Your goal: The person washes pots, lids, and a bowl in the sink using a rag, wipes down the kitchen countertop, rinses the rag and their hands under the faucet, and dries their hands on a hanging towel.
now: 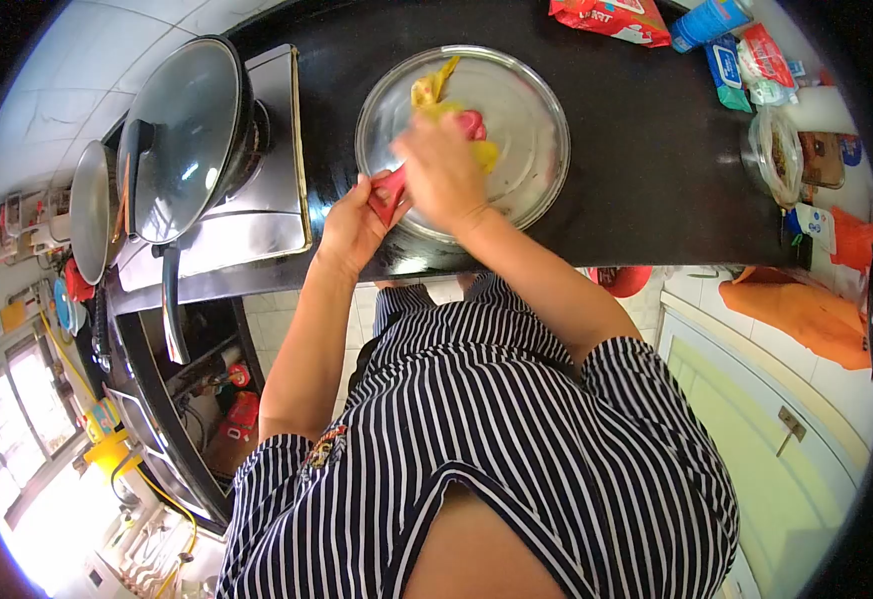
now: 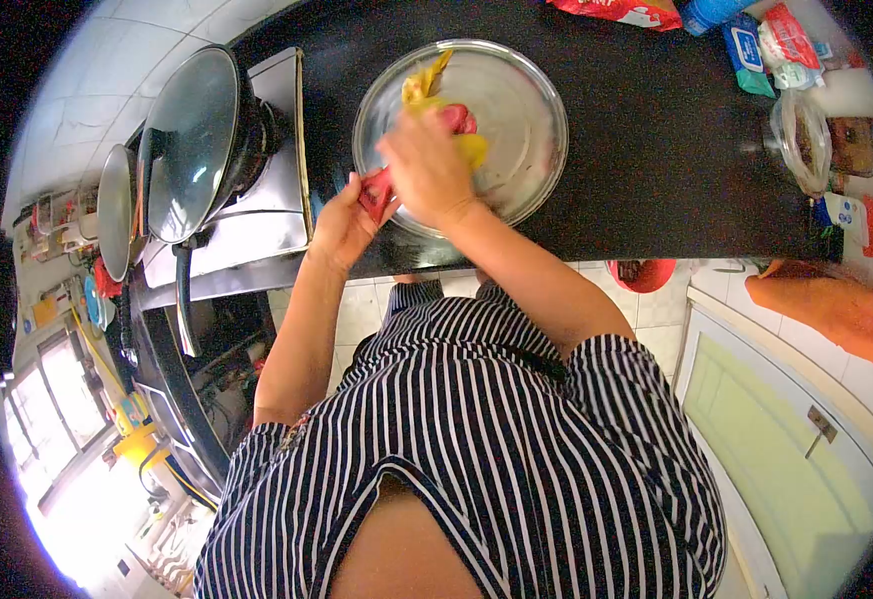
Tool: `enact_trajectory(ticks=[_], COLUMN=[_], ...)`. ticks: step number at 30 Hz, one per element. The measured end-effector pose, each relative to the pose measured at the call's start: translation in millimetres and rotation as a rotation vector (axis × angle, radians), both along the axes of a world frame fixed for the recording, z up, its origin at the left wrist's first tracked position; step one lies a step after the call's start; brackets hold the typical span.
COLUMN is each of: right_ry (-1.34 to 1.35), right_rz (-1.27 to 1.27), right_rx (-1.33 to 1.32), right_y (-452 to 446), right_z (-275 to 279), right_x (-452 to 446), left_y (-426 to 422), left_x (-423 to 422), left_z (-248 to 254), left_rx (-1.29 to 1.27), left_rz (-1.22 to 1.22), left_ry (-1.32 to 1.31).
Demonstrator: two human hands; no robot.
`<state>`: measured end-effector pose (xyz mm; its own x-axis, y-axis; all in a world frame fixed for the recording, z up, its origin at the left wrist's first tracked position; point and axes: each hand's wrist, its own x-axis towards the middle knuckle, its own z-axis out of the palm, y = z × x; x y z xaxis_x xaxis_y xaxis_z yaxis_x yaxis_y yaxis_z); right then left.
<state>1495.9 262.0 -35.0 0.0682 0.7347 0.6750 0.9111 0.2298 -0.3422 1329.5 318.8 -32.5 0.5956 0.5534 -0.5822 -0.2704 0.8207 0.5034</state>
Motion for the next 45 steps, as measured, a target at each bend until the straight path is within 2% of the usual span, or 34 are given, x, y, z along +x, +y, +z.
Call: enact_trajectory(ticks=[1, 3, 5, 7, 8, 9, 11, 12, 14, 15, 17, 19, 21, 23, 24, 25, 26, 27, 28, 29, 31, 32, 33, 34, 36, 37, 38, 39, 41, 42, 44, 45], right_ry=[-0.035, 0.133, 0.156, -0.044, -0.178, -0.195, -0.148, -0.151, -0.027, 0.044, 0.25, 0.575, 0.615, 0.378, 0.198, 0.148, 0.275, 0.424, 0.585, 0.699, 0.986, 1.041, 1.097, 1.415, 1.709, 1.759, 1.603, 1.705, 1.799, 1.8, 1.714, 1.717], right_rz=[0.144, 0.012, 0.038, 0.247, 0.238, 0.178, -0.028, -0.027, -0.117, -0.033, 0.066, 0.143, 0.193, 0.21, 0.185, 0.095, -0.022, -0.221, -0.311, -0.462, -0.536, -0.542, -0.546, -0.483, -0.408, -0.311, -0.266, -0.074, 0.064, 0.058, 0.126, 0.119], right_rx=[-0.039, -0.047, -0.056, -0.085, -0.154, -0.176, -0.156, -0.159, -0.11, -0.173, -0.133, -0.191, -0.183, -0.055, -0.1, -0.117, -0.067, -0.09, 0.083, 0.13, 0.223, 0.242, 0.262, 0.254, 0.083, 0.177, 0.111, 0.068, -0.059, -0.048, -0.34, -0.331], right_y=[-7.0, -13.2, -11.4, -15.8, -15.7, -14.2, -4.2, -4.4, -0.4, -6.6, -17.3, -32.6, -35.9, -22.3, -17.2, -12.4, -9.2, -15.6, -12.6, -18.5, -28.7, -31.4, -32.4, -34.6, -37.2, -34.4, -34.8, -37.5, -46.5, -55.7, -77.4, -90.8], right_z=[-5.9, -7.4, -6.6, 1.8, 14.3, 13.5, 26.5, 24.1, 15.6, 16.9, 3.9, 21.9, 29.1, 25.8, 32.3, 19.3, 9.6, 39.5, 35.5, 48.3, 54.0, 43.7, 32.4, 30.0, 14.8, 0.4, -11.0, -12.8, -25.7, -20.0, -1.6, 3.4], right_x=[-18.0, -52.5, -48.3, -23.9, -8.1, 3.6, 21.9, 20.7, 13.4, 0.3, -36.5, -49.0, -39.7, -4.7, 20.4, 47.1, 73.0, 82.9, 106.0, 117.7, 125.7, 123.0, 117.0, 98.5, 63.9, 40.8, 26.3, 14.9, -8.6, -9.2, 1.8, 2.9], left_y=[-4.0, -7.0, -5.6, -9.6, -9.4, -8.9, -9.1, -11.7, -14.7, -12.1, -9.6, -10.4, -7.2, -3.6, -2.5, -6.6, -13.3, -15.5, -16.1, -17.9, -19.6, -20.1, -18.0, -14.0, -12.9, -14.4, -17.0, -17.7, -15.4, -17.3, -22.1, -28.0], left_x=[2.1, 11.3, 10.2, 4.5, 8.2, 10.8, 13.2, 16.8, 28.2, 29.6, 28.7, 26.1, 21.8, 23.9, 22.5, 26.8, 32.2, 37.4, 38.0, 42.2, 61.6, 71.0, 80.3, 89.7, 100.1, 104.9, 109.1, 109.4, 107.9, 107.0, 110.3, 110.8], left_z=[0.5, 2.8, 7.3, 17.1, 15.7, 6.6, 11.7, 13.8, 18.5, 12.1, -7.7, 12.5, 16.9, 20.4, 18.1, 18.6, 19.7, 20.5, 14.0, 32.2, 43.9, 41.9, 42.1, 38.7, 33.2, 31.7, 29.5, 24.0, 11.9, 11.5, 15.6, 18.3], left_rx=[-0.011, -0.01, -0.052, -0.078, -0.066, -0.08, 0.005, 0.002, -0.07, -0.068, -0.051, -0.143, -0.182, -0.035, -0.009, -0.008, 0.364, 0.739, 1.084, 1.422, 1.632, 1.698, 1.633, 1.54, 1.456, 1.422, 1.385, 1.388, 1.537, 1.57, 1.582, 1.583], left_rz=[-0.003, 0.059, 0.085, 0.001, 0.012, 0.046, -0.136, -0.134, -0.084, -0.089, 0.014, -0.059, -0.013, -0.024, -0.063, -0.071, -0.04, 0.004, 0.026, -0.023, -0.175, -0.234, -0.373, -0.447, -0.528, -0.483, -0.441, -0.452, -0.407, -0.385, -0.382, -0.386], left_ry=[0.002, 0.01, -0.048, -0.073, -0.022, 0.011, -0.097, -0.099, -0.085, -0.09, -0.14, -0.217, -0.221, -0.039, 0.021, 0.019, 0.397, 0.773, 0.898, 0.965, 0.919, 0.908, 0.913, 0.901, 0.878, 0.856, 0.833, 0.824, 0.868, 0.898, 0.907, 0.921])
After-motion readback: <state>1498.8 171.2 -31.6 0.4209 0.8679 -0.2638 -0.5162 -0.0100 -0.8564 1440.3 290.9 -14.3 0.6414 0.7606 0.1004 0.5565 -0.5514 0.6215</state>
